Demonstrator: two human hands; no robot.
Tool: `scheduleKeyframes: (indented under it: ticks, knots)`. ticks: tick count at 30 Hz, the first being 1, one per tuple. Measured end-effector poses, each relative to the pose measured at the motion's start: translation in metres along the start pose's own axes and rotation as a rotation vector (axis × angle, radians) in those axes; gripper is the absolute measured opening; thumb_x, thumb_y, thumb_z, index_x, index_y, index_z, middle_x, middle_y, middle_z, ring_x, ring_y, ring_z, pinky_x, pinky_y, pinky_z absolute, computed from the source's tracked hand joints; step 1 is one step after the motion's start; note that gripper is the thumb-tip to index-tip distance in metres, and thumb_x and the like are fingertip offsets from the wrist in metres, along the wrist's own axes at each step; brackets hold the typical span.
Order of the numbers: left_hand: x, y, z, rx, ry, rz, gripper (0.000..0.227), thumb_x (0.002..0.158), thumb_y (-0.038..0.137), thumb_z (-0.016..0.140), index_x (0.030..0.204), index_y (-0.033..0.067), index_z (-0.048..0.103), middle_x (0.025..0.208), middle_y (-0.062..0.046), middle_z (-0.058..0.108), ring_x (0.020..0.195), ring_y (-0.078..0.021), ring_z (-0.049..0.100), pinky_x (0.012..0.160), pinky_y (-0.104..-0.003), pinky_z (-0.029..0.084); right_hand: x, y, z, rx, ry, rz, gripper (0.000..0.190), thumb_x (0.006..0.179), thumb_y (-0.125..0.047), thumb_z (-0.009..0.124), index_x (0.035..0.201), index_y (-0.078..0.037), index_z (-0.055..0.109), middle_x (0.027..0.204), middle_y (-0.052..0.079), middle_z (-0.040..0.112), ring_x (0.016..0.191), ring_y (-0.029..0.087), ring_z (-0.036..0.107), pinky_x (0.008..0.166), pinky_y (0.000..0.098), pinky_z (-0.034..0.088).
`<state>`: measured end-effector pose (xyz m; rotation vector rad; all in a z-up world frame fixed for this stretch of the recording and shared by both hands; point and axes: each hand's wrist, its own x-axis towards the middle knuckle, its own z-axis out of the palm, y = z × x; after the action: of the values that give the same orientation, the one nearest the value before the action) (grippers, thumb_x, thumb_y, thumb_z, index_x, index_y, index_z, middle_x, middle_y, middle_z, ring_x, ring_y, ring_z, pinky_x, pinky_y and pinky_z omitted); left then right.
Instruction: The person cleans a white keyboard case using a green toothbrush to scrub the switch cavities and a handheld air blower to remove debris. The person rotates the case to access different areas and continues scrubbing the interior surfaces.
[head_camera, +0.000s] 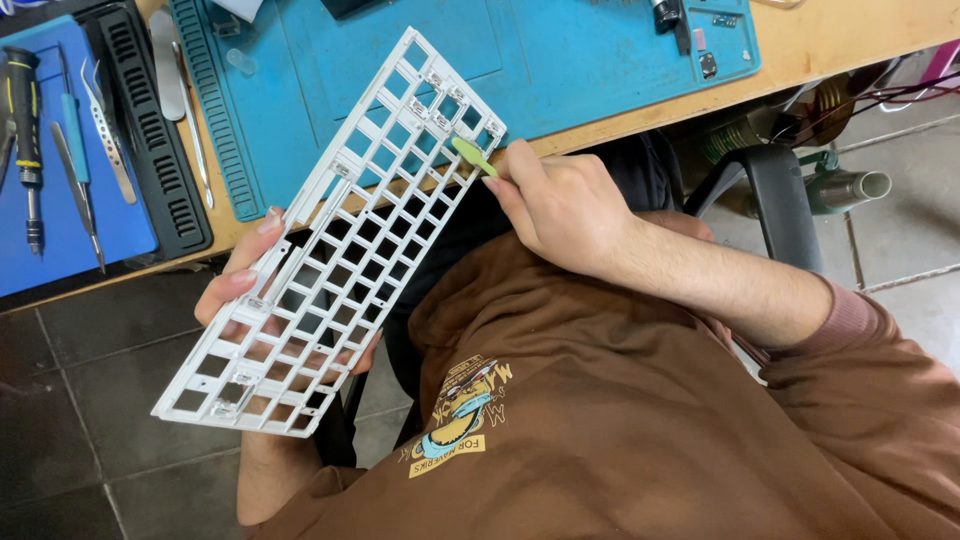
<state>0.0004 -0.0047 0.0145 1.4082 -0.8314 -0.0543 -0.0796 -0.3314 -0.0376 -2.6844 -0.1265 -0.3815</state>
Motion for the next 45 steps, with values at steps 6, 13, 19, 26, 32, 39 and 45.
scheduleKeyframes:
  ticks: [6, 13, 19, 26, 32, 39, 45]
  knots:
    - [0.005, 0.0, -0.001, 0.028, -0.012, 0.006, 0.123, 0.063, -0.008, 0.1, 0.164, 0.0214, 0.036, 0.179, -0.02, 0.039, 0.175, -0.0334, 0.042, 0.135, -0.043, 0.057, -0.021, 0.004, -0.001, -0.05, -0.036, 0.041, 0.028, 0.119, -0.025, 0.064, 0.103, -0.007, 0.051, 0.071, 0.006, 0.068, 0.063, 0.037, 0.069, 0.051, 0.0493, 0.046]
    - [0.007, -0.005, -0.004, 0.062, -0.015, 0.053, 0.115, 0.068, 0.001, 0.102, 0.16, 0.0186, 0.036, 0.176, -0.019, 0.043, 0.173, -0.0316, 0.043, 0.147, -0.045, 0.045, -0.033, 0.003, -0.008, -0.049, -0.155, 0.087, 0.027, 0.119, -0.03, 0.06, 0.107, -0.007, 0.051, 0.068, 0.011, 0.069, 0.062, 0.044, 0.067, 0.05, 0.056, 0.043]
    - [0.007, -0.006, -0.006, 0.12, -0.023, 0.039, 0.115, 0.067, 0.006, 0.104, 0.158, 0.017, 0.034, 0.176, -0.023, 0.043, 0.172, -0.0354, 0.045, 0.148, -0.047, 0.043, -0.019, -0.003, -0.03, 0.028, -0.126, 0.091, 0.023, 0.118, -0.026, 0.062, 0.111, -0.005, 0.055, 0.076, 0.011, 0.072, 0.067, 0.041, 0.071, 0.053, 0.0549, 0.045]
    - [0.009, -0.017, 0.001, 0.051, 0.0, 0.181, 0.105, 0.078, 0.025, 0.102, 0.161, 0.0156, 0.038, 0.172, -0.019, 0.047, 0.171, -0.0318, 0.046, 0.151, -0.049, 0.039, 0.02, -0.016, -0.027, -0.065, -0.029, -0.094, 0.021, 0.121, -0.023, 0.059, 0.107, -0.009, 0.053, 0.07, 0.002, 0.065, 0.053, 0.031, 0.06, 0.044, 0.0453, 0.035]
    - [0.009, -0.017, 0.003, 0.132, 0.029, 0.191, 0.104, 0.078, 0.03, 0.101, 0.156, 0.0133, 0.036, 0.168, -0.024, 0.048, 0.166, -0.0341, 0.05, 0.148, -0.049, 0.042, 0.032, -0.009, -0.017, -0.245, 0.054, -0.081, 0.025, 0.124, -0.029, 0.06, 0.109, -0.01, 0.055, 0.064, -0.003, 0.057, 0.049, 0.023, 0.055, 0.042, 0.04, 0.032]
    - [0.01, -0.017, -0.004, 0.114, -0.021, 0.15, 0.098, 0.084, 0.03, 0.098, 0.158, 0.016, 0.035, 0.171, -0.024, 0.046, 0.169, -0.0331, 0.048, 0.148, -0.049, 0.043, 0.021, -0.013, -0.029, -0.176, 0.035, -0.119, 0.024, 0.123, -0.023, 0.063, 0.107, -0.006, 0.055, 0.07, 0.002, 0.063, 0.054, 0.028, 0.06, 0.045, 0.0445, 0.036]
    - [0.007, -0.011, -0.006, -0.056, -0.051, 0.078, 0.105, 0.08, 0.012, 0.103, 0.162, 0.0189, 0.038, 0.177, -0.022, 0.043, 0.175, -0.0343, 0.041, 0.153, -0.051, 0.038, 0.029, -0.041, -0.063, 0.157, -0.425, -0.019, 0.021, 0.117, -0.03, 0.06, 0.109, -0.01, 0.056, 0.062, 0.006, 0.066, 0.053, 0.039, 0.064, 0.054, 0.0508, 0.044]
